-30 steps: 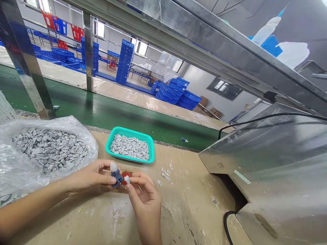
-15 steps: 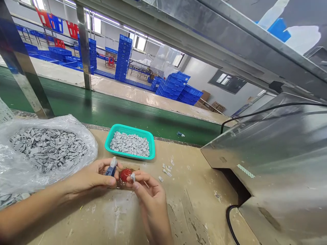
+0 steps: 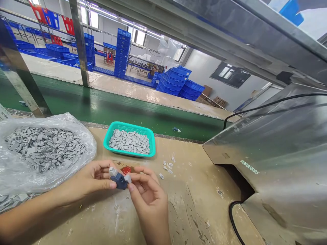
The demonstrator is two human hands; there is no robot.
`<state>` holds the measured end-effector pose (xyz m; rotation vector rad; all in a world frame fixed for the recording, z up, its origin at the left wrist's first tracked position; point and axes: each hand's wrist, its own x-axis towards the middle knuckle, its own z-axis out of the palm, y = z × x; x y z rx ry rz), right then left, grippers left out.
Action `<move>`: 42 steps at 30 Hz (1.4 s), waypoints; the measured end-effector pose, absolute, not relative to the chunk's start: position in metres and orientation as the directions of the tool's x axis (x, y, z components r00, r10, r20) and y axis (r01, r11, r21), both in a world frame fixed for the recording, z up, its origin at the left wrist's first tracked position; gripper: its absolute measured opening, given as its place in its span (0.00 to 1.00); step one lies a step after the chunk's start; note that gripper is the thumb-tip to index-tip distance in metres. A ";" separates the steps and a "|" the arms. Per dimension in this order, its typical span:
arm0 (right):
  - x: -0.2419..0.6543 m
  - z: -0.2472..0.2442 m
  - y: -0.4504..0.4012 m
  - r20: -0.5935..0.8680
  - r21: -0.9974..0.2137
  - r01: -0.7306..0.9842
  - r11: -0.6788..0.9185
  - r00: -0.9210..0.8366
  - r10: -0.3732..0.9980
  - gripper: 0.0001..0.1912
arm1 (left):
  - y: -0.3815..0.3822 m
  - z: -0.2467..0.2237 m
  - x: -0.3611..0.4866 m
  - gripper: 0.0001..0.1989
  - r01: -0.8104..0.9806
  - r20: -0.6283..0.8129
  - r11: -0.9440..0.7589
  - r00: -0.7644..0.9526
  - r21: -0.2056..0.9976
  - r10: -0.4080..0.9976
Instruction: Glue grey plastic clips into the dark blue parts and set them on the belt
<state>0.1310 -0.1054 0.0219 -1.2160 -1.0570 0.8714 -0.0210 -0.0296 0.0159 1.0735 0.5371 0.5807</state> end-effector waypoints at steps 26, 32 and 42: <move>0.097 0.007 -0.117 0.626 -0.650 0.641 0.409 0.147 0.766 0.26 | -0.044 0.013 -0.015 0.08 -0.086 0.104 -0.067 0.559 0.994 0.823; 0.103 0.001 -0.106 0.446 -0.803 0.505 0.317 0.155 0.882 0.26 | -0.031 0.011 -0.009 0.14 -0.403 -0.148 0.459 0.603 0.792 0.784; 0.188 0.002 0.002 0.417 -0.642 0.718 0.270 0.031 0.908 0.12 | 0.096 0.036 -0.037 0.18 0.162 0.060 -0.111 0.289 0.981 0.955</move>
